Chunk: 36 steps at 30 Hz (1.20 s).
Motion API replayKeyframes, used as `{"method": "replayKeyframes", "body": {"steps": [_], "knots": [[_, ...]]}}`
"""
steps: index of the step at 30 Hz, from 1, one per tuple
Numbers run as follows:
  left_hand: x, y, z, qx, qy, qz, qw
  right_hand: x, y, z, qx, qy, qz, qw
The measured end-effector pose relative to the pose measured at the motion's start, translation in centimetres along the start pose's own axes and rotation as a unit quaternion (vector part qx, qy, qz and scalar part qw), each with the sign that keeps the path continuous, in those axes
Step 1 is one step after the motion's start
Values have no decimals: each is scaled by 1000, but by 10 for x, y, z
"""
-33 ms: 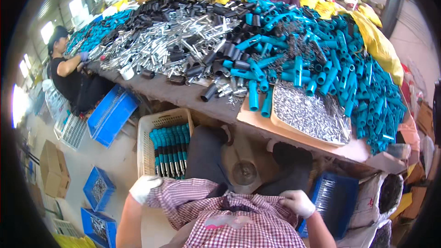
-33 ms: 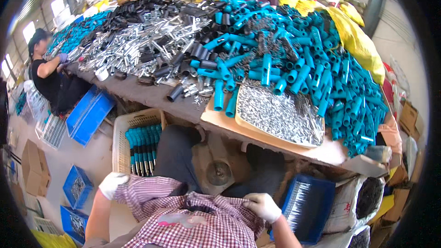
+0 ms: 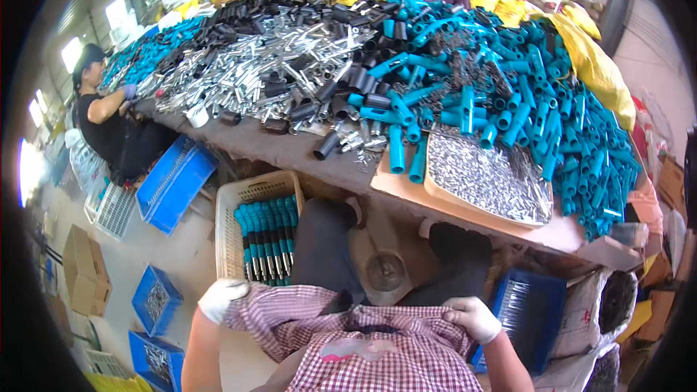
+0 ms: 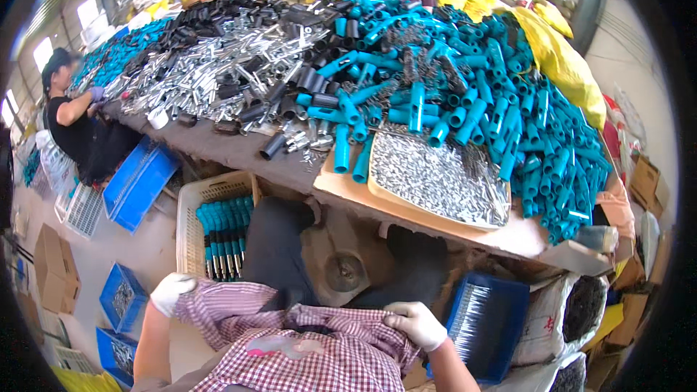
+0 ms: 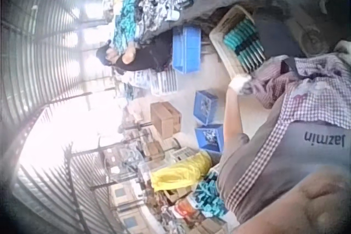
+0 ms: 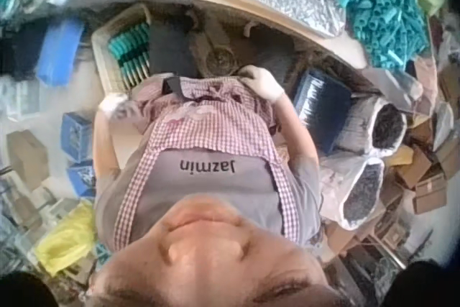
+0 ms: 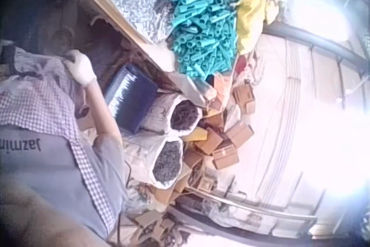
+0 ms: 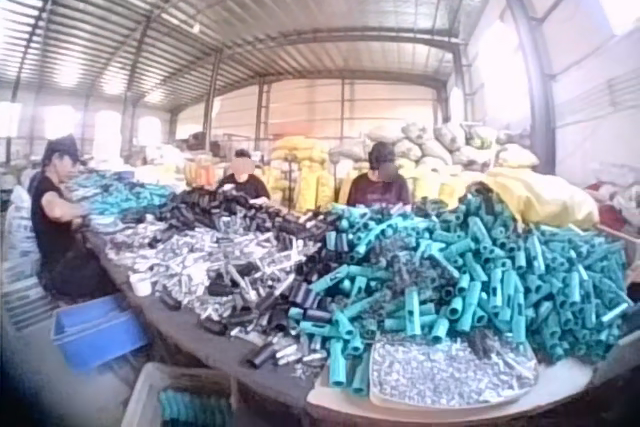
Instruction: The person assembles tools by inserting metal parts, pins, and springs into plastic handles and tubes by hand, then places the assembled tools into a basket.
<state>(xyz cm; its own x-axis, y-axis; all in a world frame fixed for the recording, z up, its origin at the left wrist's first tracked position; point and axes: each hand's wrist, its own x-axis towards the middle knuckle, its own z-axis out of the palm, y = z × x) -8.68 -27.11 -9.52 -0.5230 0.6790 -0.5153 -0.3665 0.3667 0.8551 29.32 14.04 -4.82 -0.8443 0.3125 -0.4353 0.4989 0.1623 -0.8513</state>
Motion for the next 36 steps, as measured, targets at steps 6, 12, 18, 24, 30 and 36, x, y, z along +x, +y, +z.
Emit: {"method": "replayKeyframes", "body": {"steps": [6,12,18,24,30,36], "knots": [[34,-44,-19,623,82,-51,776,43,-3,23,-356,112,30,927],[85,95,80,518,144,247,806,38,-35,10,-352,140,-78,922],[180,233,159,484,123,462,733,101,-119,4,-236,130,-305,913],[296,291,218,635,177,237,714,172,-138,21,-96,83,-352,927],[312,292,244,575,225,161,770,194,-130,32,-34,40,-306,951],[307,302,264,580,232,89,776,217,-123,58,255,-65,-199,944]]}}
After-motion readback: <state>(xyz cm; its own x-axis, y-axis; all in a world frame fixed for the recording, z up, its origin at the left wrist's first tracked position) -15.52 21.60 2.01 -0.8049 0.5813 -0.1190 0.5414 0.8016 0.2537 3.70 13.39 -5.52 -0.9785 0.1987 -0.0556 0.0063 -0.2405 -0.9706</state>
